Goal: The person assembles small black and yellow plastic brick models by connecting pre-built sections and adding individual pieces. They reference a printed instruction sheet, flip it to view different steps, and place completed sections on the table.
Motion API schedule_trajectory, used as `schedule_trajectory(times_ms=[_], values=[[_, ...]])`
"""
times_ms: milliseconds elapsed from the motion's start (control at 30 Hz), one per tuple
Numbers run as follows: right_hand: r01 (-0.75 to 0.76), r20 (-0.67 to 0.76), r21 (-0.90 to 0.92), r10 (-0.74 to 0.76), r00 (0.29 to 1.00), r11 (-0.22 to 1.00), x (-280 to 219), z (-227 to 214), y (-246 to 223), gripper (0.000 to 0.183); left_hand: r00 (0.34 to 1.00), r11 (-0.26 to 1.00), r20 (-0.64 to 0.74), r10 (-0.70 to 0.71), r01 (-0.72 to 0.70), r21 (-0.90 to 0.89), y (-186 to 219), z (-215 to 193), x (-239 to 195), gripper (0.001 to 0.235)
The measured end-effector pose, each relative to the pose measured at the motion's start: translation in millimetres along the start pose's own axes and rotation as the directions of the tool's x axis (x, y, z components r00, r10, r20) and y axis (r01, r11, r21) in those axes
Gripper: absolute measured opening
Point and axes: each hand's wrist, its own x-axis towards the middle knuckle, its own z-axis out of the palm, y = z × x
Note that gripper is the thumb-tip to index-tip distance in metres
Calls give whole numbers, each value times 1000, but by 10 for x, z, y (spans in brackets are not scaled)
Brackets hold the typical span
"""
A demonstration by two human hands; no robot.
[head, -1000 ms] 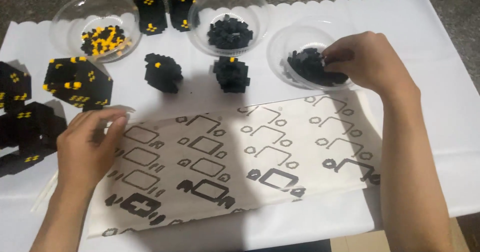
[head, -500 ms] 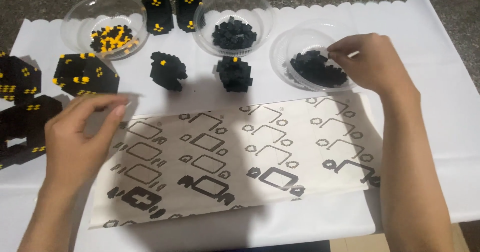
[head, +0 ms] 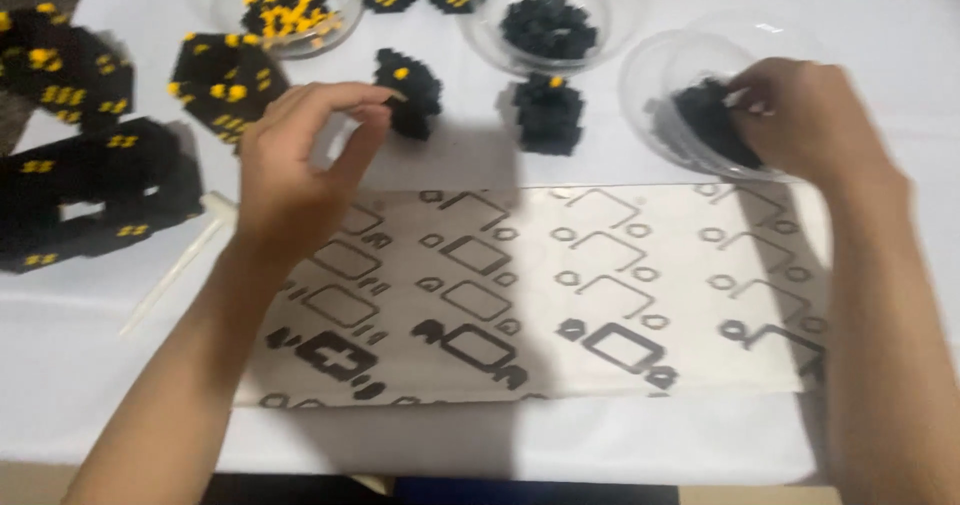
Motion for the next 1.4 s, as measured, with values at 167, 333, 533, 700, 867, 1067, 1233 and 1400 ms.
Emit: schedule_trajectory(times_ms=[167, 333, 533, 700, 867, 1067, 1233, 1400], values=[[2, -45, 44, 0, 999, 999, -23, 70, 56, 24, 998, 1000, -60, -16, 17, 21, -62, -43, -28, 14], [44, -66, -2, -44, 997, 999, 1, 214, 188, 22, 992, 997, -96, 76, -73, 41, -133, -44, -31, 15], [-38, -33, 66, 40, 999, 997, 108, 422, 484, 19, 996, 999, -76, -36, 37, 17, -119, -12, -36, 16], [58, -99, 152, -43, 994, 987, 103, 480, 610, 8, 994, 1000, -107, 17, -15, 24, -145, 5, -43, 15], [187, -169, 244, -149, 974, 951, 104, 470, 743, 21, 993, 1000, -121, 6, -5, 7, -103, -6, -42, 15], [174, -253, 547, -36, 967, 819, 198, 495, 947, 8, 991, 998, -133, 32, -39, -44, -28, -47, -34, 16], [95, -197, 725, 73, 978, 683, -414, -281, -735, 20, 997, 948, -57, -45, 25, -316, 60, -68, -29, 14], [-117, 80, 917, 111, 991, 382, -881, -205, -2237, 13, 878, 749, 419, -231, 435, -499, 286, 3, -113, 31]])
